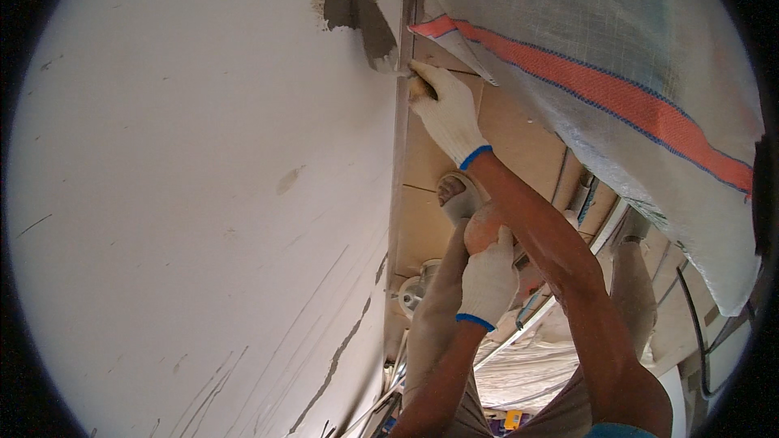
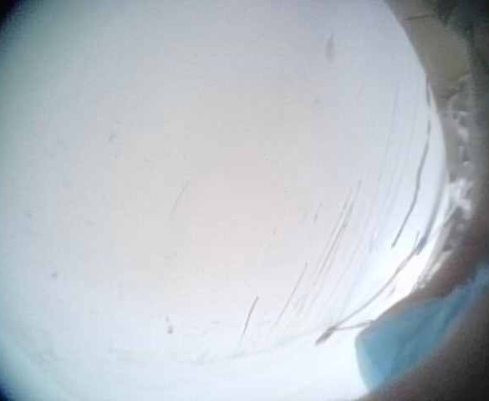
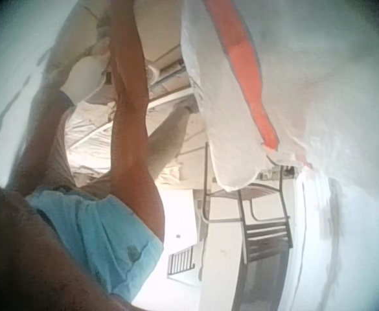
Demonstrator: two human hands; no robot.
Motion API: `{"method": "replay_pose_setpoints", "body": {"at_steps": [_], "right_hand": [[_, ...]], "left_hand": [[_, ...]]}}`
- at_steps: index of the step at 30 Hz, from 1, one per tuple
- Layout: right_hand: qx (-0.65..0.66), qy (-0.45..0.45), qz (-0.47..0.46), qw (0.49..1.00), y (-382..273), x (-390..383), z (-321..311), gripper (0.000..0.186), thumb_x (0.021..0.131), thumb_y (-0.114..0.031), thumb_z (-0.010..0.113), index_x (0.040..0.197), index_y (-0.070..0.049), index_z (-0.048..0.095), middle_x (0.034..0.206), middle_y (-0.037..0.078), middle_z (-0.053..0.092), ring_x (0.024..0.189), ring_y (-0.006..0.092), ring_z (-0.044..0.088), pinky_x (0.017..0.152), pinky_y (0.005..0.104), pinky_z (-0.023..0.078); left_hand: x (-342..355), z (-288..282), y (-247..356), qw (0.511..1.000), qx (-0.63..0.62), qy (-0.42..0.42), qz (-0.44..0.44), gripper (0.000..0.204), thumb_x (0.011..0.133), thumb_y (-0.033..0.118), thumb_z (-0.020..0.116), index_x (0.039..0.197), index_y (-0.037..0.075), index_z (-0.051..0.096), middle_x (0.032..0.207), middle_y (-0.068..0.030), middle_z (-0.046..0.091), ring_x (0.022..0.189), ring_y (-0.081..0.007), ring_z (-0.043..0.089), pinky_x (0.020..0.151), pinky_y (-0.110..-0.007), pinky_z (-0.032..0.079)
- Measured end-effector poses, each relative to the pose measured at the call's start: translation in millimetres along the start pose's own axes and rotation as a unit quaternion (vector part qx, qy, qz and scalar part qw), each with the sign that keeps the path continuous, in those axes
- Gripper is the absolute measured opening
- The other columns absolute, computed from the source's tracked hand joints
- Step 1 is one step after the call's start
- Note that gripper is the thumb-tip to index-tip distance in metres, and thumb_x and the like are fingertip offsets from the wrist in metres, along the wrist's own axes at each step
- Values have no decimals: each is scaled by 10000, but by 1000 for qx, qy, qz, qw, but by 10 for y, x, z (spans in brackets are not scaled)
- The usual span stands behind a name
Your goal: The person uses a trowel to apply and smooth a dark grey plaster-like substance onto a white wall. They repeatedly scoop the material from a bucket held in the left hand and spread it over a specific damaged area on the wall surface.
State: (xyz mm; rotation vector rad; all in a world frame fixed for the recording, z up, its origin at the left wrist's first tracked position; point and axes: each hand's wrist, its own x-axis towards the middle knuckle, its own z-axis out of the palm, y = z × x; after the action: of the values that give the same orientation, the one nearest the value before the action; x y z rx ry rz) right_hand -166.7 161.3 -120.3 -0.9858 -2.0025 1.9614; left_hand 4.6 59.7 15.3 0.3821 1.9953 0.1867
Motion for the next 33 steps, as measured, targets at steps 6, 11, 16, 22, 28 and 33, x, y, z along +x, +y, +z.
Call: {"method": "replay_pose_setpoints", "body": {"at_steps": [6, 11, 16, 22, 28, 33], "right_hand": [[32, 36, 3, 999, 250, 29, 9, 425, 918, -136, 664, 1323, -7, 669, 1236, 250, 705, 1143, 418, 677, 965, 458, 530], [142, -27, 98, 985, 135, 91, 72, 508, 875, -96, 674, 1376, -9, 653, 1178, 212, 742, 1018, 307, 735, 886, 386, 559], [208, -40, 104, 972, 133, 149, 79, 541, 871, -75, 675, 1408, -13, 642, 1077, 156, 746, 891, 195, 708, 790, 323, 557], [207, -79, 110, 969, 150, 118, 37, 495, 924, -88, 659, 1409, 5, 638, 996, 111, 725, 828, 147, 674, 723, 304, 541], [228, -119, 97, 961, 103, 43, -89, 436, 990, -102, 619, 1413, 2, 641, 930, 45, 669, 758, 103, 599, 657, 271, 504], [335, -126, 119, 926, 106, 1, -105, 415, 1008, -102, 602, 1402, 18, 645, 889, 26, 648, 737, 91, 567, 641, 252, 485]], "left_hand": [[32, 124, -7, 1000, -18, 15, -12, 563, 873, 113, 670, 1414, 21, 543, 905, -269, 732, 847, -454, 727, 743, -553, 585], [12, 87, -10, 1000, -20, -20, 1, 552, 914, 116, 602, 1445, -8, 509, 972, -287, 731, 888, -455, 732, 757, -550, 598], [22, 87, -9, 1000, -18, -6, 13, 547, 912, 118, 612, 1435, -6, 509, 960, -280, 730, 876, -451, 735, 751, -551, 602], [25, 75, -19, 1000, -14, -2, 10, 555, 906, 117, 618, 1435, -10, 507, 954, -276, 730, 858, -448, 739, 727, -534, 606], [15, 15, 14, 1000, -15, -7, 5, 587, 898, 115, 624, 1451, -30, 490, 966, -270, 731, 870, -444, 739, 741, -530, 605], [15, 60, -17, 1000, 0, -5, 12, 610, 894, 121, 627, 1466, -34, 480, 965, -265, 733, 873, -438, 741, 744, -524, 605]]}}
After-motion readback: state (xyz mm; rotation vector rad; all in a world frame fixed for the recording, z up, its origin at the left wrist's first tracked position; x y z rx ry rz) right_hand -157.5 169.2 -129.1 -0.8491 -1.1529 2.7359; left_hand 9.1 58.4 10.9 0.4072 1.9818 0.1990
